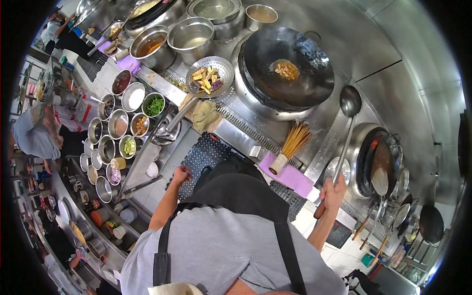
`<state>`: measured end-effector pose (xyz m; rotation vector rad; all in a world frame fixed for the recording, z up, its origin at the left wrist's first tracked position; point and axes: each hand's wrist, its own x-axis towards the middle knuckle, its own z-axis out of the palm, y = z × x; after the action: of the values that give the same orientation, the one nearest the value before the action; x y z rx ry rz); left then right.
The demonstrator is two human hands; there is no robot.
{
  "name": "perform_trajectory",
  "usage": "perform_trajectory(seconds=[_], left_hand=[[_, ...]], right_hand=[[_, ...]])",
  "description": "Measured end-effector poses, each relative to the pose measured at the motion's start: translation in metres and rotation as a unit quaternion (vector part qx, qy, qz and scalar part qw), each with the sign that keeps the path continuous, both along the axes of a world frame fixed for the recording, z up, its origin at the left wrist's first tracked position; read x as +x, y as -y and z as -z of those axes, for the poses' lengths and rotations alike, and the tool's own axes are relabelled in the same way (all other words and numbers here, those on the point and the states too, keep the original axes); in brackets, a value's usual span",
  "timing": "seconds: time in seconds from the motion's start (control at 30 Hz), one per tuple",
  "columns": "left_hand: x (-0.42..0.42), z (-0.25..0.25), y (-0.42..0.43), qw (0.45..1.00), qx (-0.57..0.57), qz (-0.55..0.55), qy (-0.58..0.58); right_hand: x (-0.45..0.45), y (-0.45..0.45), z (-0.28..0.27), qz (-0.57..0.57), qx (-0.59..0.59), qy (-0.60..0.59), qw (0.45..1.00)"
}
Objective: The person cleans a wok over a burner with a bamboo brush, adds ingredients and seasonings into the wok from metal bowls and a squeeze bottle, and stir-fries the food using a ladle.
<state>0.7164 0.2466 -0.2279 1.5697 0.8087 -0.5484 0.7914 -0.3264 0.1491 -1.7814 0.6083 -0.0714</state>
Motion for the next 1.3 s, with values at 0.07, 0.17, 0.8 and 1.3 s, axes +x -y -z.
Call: perform_trajectory(seconds=[0.07,0.17,0.8,1.3], left_hand=[[0.013,-0.012,0.003,1.0,0.019,0.022,-0.003],[0.009,-0.017,0.009,1.0,0.018,0.015,0.008],[-0.082,-0.218,-0.077,0.957,0.023,-0.185,0.223],[-0.051,-0.166,-0.475,0.815,0.366,-0.385,0.231]], right_hand=[[0.007,-0.004,-0.01,-0.056,-0.007,-0.017,0.998],[0.018,-0.01,-0.039,-0.162,-0.142,-0.122,0.969],[0.153,-0.15,0.04,-0.303,0.125,0.036,0.944],[0.085,-0.551,-0.04,-0.547,0.218,-0.205,0.782]])
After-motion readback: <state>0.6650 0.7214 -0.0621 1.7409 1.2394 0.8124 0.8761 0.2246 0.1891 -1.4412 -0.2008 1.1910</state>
